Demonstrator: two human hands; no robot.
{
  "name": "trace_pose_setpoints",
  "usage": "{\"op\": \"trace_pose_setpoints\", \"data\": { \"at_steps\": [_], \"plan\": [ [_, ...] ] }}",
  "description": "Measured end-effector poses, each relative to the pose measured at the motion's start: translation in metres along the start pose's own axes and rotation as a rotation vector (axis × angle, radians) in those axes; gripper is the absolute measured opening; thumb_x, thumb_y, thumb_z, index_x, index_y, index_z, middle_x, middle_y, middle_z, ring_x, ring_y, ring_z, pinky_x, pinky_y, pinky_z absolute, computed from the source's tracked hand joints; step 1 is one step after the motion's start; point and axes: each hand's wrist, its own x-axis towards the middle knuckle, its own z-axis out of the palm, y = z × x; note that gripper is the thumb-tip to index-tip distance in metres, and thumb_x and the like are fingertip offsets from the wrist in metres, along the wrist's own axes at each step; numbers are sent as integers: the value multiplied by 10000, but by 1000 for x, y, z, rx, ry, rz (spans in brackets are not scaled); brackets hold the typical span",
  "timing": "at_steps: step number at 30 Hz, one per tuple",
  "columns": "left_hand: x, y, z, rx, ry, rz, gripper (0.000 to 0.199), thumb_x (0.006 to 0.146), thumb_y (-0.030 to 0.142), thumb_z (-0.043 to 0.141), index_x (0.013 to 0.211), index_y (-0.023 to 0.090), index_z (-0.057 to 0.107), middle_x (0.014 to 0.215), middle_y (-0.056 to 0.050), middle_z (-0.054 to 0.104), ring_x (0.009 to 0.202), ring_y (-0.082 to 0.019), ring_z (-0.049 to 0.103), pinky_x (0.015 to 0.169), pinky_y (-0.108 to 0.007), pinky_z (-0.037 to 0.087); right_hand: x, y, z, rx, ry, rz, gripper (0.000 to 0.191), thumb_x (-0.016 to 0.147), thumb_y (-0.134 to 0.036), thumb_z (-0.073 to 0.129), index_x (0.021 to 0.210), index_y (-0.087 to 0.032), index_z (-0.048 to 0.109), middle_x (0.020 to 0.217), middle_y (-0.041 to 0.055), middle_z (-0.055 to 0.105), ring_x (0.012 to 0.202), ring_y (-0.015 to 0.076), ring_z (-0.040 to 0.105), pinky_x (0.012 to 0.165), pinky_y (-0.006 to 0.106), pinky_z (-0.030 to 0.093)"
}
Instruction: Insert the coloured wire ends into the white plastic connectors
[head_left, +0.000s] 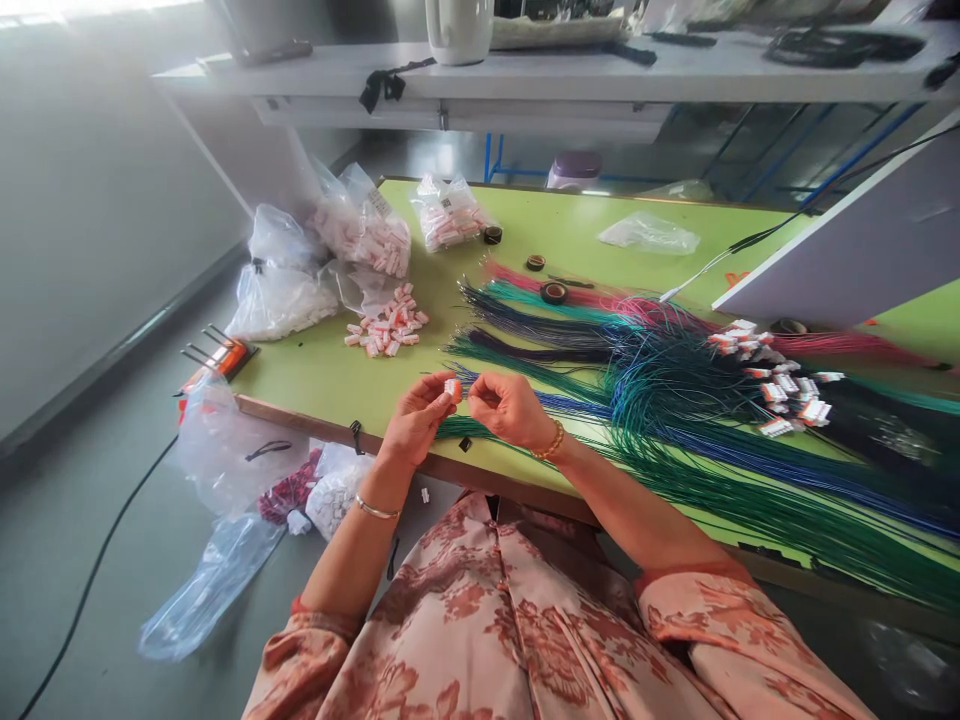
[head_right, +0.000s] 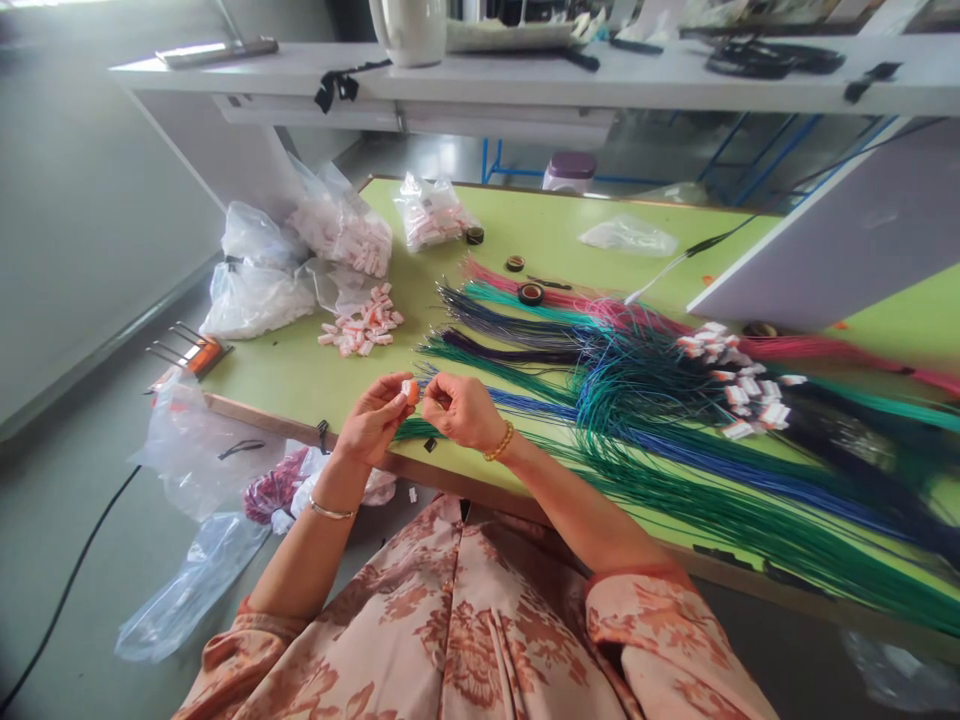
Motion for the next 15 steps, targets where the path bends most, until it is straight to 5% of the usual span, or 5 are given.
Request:
{"op": "trace_pose_setpoints", "data": {
  "at_steps": [7, 15],
  "plan": [
    [-4, -13, 6, 68, 156, 108, 386, 576, 305, 881, 884, 157, 702, 821, -28, 702, 733, -105, 622, 657, -212, 490, -1, 5, 10, -128, 19, -53, 148, 799, -272, 517, 685, -178, 523, 599, -13, 544, 521, 82, 400, 527, 218, 298],
    [-11, -14, 4, 89, 181, 96, 413, 556, 322, 887, 882, 159, 694, 805, -24, 695, 717, -103, 619, 667, -216, 490, -8, 5, 19, -233, -13, -92, 134, 804, -227, 479, 674, -192, 476, 606, -7, 531, 541, 99, 389, 557, 230, 293]
  ]
}}
